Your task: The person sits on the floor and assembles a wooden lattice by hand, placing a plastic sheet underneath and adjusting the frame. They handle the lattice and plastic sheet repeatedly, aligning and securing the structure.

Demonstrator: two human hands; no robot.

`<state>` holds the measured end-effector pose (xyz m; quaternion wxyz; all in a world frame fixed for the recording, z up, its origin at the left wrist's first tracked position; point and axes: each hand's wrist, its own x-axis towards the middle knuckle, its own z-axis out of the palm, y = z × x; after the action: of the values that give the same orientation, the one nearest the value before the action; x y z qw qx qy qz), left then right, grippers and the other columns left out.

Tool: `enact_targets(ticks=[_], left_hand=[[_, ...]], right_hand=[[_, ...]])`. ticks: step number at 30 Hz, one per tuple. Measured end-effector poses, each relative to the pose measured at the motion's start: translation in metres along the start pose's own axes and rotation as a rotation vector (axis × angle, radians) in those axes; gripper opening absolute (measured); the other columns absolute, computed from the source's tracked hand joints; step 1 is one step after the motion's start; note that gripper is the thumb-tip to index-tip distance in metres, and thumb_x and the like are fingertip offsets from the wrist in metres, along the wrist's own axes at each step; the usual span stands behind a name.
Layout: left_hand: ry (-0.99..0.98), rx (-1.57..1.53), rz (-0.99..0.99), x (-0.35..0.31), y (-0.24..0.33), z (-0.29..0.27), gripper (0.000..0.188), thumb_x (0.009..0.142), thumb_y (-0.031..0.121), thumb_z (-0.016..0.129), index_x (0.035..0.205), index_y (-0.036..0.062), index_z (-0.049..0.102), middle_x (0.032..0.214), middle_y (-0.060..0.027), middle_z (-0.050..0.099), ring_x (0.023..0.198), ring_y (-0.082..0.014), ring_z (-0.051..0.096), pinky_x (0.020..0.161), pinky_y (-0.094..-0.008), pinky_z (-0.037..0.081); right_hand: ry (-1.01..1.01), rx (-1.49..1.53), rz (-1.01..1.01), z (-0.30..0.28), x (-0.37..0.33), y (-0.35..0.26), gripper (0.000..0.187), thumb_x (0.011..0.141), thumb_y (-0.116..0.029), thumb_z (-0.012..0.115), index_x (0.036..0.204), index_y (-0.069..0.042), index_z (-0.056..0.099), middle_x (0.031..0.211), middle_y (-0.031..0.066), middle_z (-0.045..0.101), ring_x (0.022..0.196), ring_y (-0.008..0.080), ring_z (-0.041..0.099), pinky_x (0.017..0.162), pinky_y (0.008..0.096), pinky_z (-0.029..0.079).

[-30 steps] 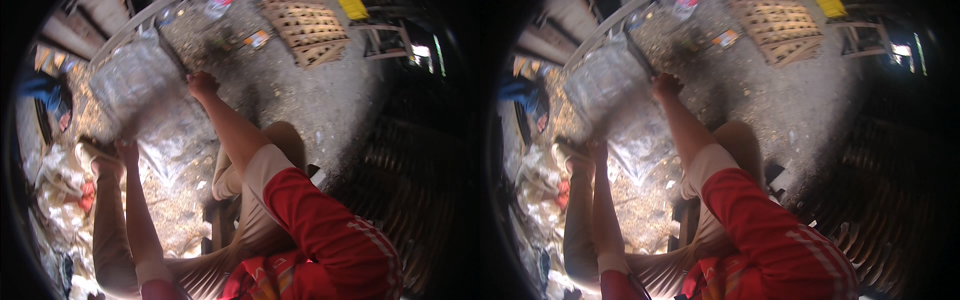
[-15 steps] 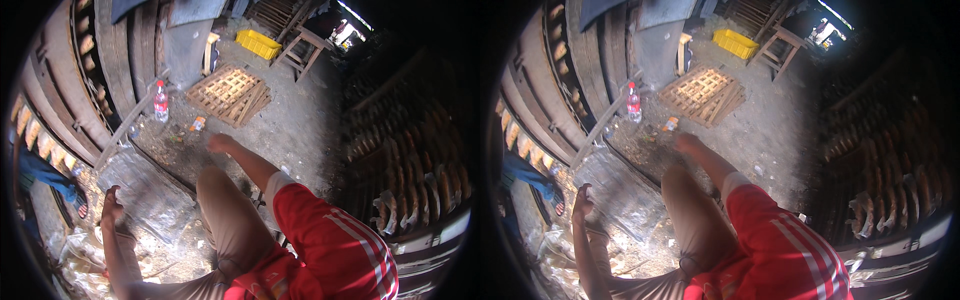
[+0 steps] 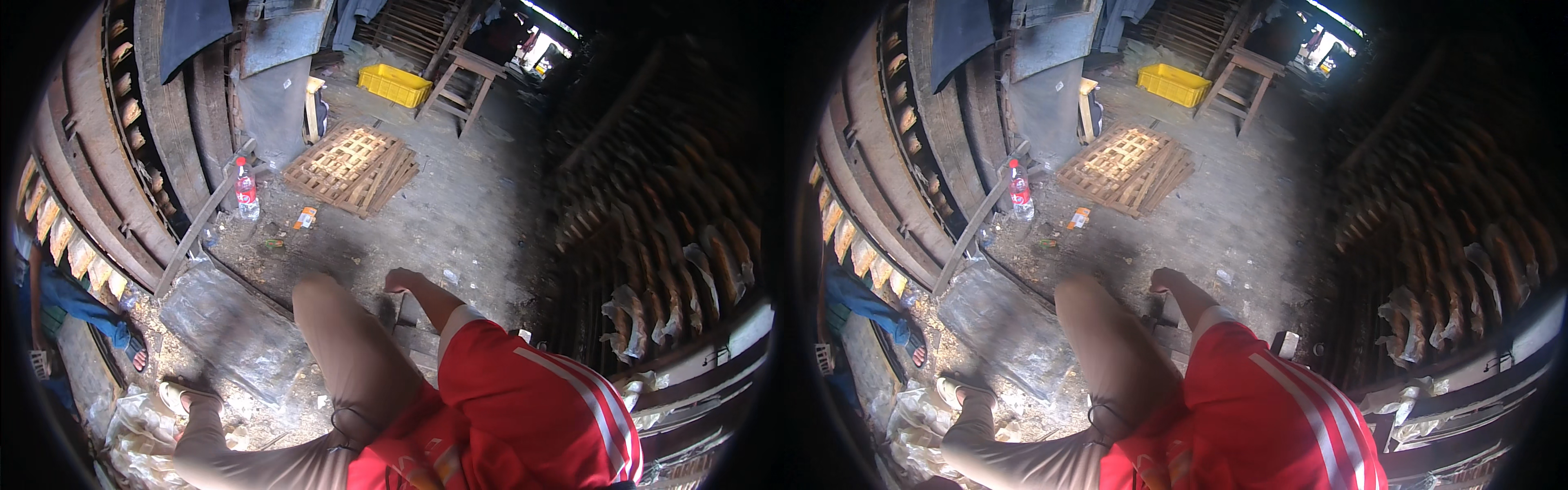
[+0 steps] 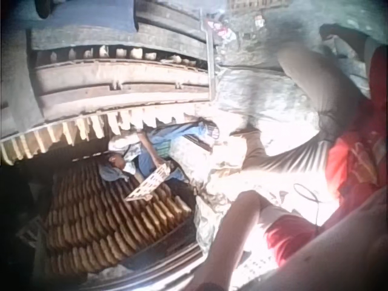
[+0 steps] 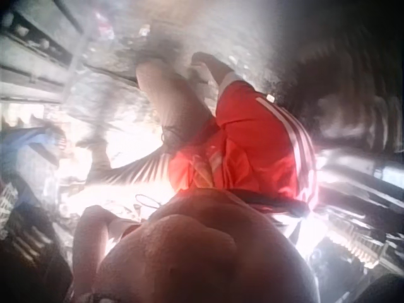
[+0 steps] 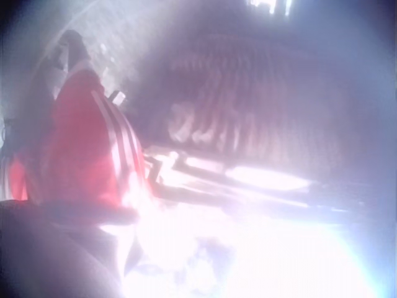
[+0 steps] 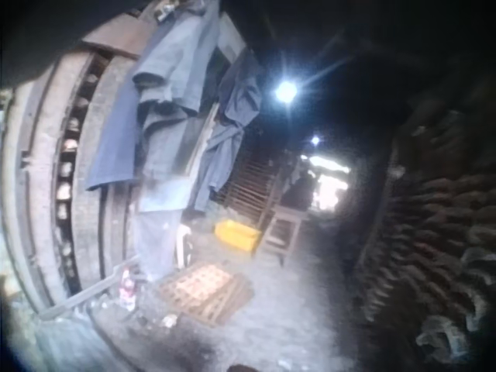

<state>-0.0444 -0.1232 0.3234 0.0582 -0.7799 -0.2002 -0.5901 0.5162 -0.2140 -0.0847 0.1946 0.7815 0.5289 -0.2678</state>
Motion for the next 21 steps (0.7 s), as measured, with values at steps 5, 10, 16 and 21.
enact_targets(ticks=[5,10,16,21], left_hand=[[-0.085,0.017,0.024,-0.013,0.014,0.033,0.047,0.103,0.033,0.042,0.138,0.0013,0.048,0.129,-0.0176,0.056,0.119,-0.0256,0.055,0.092,-0.0368,0.049],[-0.092,0.019,0.012,-0.026,0.023,0.05,0.047,0.103,0.032,0.042,0.139,0.0017,0.047,0.131,-0.0179,0.055,0.122,-0.0264,0.053,0.095,-0.0375,0.046],[-0.125,0.082,-0.004,-0.038,0.032,0.011,0.048,0.104,0.032,0.042,0.14,0.0022,0.046,0.133,-0.0181,0.054,0.125,-0.0274,0.05,0.098,-0.0383,0.043],[-0.041,-0.09,0.025,-0.041,0.035,0.0,0.048,0.104,0.032,0.043,0.141,0.0026,0.045,0.135,-0.0183,0.052,0.127,-0.0282,0.048,0.101,-0.0391,0.04]], right_hand=[[0.146,0.119,-0.171,0.005,0.004,-0.03,0.036,0.082,-0.037,0.056,0.098,-0.009,0.073,0.097,0.0203,0.07,0.093,0.0396,0.067,0.082,0.0464,0.053],[0.132,0.003,-0.268,-0.011,0.025,-0.042,0.031,0.083,-0.035,0.059,0.099,-0.013,0.074,0.099,0.0166,0.071,0.097,0.0375,0.067,0.086,0.045,0.053],[0.205,0.15,-0.543,0.002,0.058,-0.089,0.028,0.084,-0.033,0.065,0.101,-0.013,0.074,0.099,0.0126,0.072,0.096,0.0308,0.068,0.088,0.0424,0.052],[0.325,-0.013,-0.776,0.032,0.068,0.069,0.023,0.088,-0.02,0.059,0.101,-0.008,0.074,0.107,0.0143,0.071,0.096,0.0262,0.068,0.086,0.0391,0.054]])
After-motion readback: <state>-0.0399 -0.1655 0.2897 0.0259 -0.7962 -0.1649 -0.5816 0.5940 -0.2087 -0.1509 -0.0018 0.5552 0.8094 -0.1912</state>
